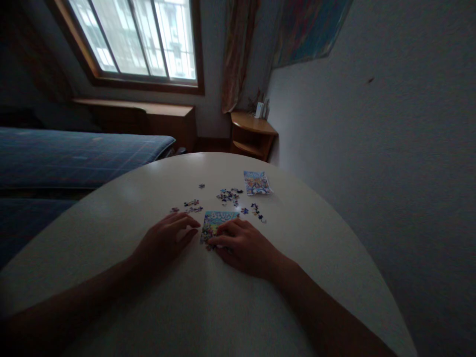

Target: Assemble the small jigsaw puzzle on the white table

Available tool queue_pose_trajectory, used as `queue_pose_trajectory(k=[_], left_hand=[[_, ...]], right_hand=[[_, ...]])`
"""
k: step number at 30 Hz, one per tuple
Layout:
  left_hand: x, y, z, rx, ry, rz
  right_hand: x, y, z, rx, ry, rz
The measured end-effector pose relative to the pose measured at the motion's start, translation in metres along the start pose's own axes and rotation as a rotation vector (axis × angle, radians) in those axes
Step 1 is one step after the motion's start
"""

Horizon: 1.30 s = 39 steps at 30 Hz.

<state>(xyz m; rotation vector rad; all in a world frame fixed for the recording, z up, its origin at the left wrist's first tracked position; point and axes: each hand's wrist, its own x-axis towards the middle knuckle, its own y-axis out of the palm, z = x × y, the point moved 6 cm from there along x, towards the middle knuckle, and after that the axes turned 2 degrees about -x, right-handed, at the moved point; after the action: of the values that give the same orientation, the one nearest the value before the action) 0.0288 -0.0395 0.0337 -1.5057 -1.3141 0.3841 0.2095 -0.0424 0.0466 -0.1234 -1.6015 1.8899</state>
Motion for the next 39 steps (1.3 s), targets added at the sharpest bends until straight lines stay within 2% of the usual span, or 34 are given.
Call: queue_pose_trajectory(k=[5,12,18,29,39], left_hand=[[0.004,-0.009,0.021,0.042,-0.051,-0.064],[0.012,-0.008,0.05,0.146,-0.191,-0.045],[0.012,-0.003,0.051,0.145,-0.175,-0.032],[0.015,-0.005,0.055,0.038,-0.228,-0.072],[0.015,0.001,0.057,0.01,-0.158,-0.071]], right_hand=[[0.0,-0.001,0.002,-0.01,-0.011,-0.003],[-0.001,0.001,0.0,0.025,0.006,-0.018],[-0.001,0.001,-0.001,0.027,0.012,-0.039],[-0.001,0.002,-0.002,0.032,0.014,-0.045],[-0.001,0.001,-0.001,0.032,0.018,-0.039]])
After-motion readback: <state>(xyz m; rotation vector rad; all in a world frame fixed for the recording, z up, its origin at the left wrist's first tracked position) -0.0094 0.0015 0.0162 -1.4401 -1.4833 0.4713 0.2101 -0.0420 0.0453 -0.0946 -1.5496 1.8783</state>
